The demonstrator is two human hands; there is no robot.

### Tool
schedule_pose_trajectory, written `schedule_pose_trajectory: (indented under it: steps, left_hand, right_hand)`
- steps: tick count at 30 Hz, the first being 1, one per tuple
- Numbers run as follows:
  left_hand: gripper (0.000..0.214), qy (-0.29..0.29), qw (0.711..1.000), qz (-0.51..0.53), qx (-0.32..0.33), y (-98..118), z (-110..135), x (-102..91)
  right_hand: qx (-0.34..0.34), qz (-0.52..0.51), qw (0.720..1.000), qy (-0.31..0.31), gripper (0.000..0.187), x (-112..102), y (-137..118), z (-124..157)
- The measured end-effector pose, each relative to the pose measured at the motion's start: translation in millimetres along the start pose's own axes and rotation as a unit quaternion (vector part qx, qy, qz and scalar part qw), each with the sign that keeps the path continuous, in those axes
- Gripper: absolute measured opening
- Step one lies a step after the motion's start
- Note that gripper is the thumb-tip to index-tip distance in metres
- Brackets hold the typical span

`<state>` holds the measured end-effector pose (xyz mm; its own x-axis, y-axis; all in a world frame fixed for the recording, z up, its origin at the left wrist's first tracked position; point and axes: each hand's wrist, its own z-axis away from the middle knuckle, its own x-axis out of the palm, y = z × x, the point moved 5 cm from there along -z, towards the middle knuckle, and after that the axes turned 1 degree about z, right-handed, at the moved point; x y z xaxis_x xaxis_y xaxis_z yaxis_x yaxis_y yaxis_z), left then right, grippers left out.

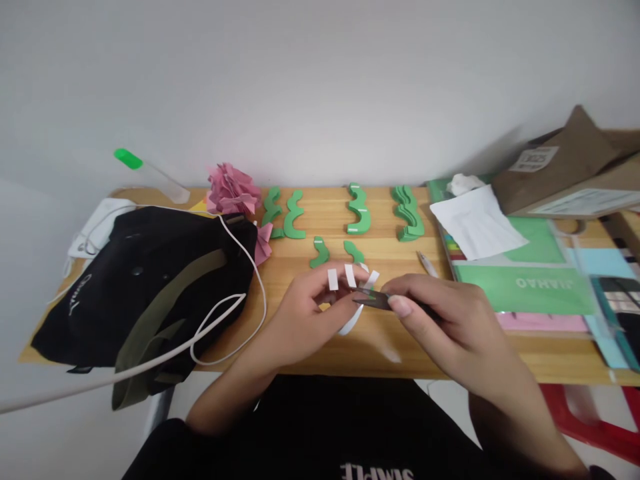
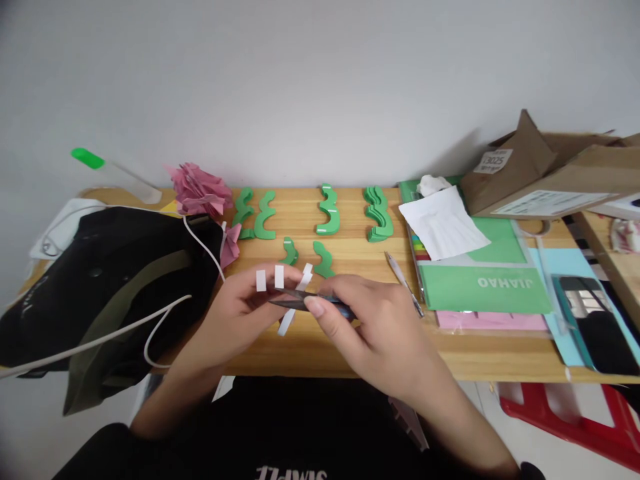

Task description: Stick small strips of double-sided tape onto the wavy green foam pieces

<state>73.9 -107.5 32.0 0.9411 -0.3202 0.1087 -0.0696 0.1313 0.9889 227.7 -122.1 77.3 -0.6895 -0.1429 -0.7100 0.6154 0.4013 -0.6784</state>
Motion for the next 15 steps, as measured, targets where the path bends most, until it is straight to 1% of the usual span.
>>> schedule_pose_trajectory:
  steps: [2, 4, 9, 12, 15]
  left_hand:
    - [0.016, -0.01, 1.0, -0.003, 0.004, 1, 0, 0.5]
    - [0.017, -0.015, 1.0, -0.003, 0.005, 1, -1, 0.4]
    - [0.017, -0.034, 0.998, -0.041, 0.031, 6, -2, -0.2]
    - [0.019, -0.056, 0.994, -0.087, 0.041, 10, -1, -0.4]
    - [0.025, -0.078, 0.988, -0.125, 0.043, 13, -1, -0.6]
  right_hand:
    - [0.015, 0.006, 1.0, 0.007, 0.014, -1, 2, 1]
    - [0.01, 0.009, 1.0, 0.007, 0.016, -1, 2, 2]
    - [-0.036, 0.016, 0.998, -0.053, 0.035, -2, -3, 0]
    - [-0.035, 0.032, 0.995, -0.086, 0.041, -2, -2, -1]
    - [-0.029, 0.048, 0.992, -0.11, 0.042, -1, 1, 0]
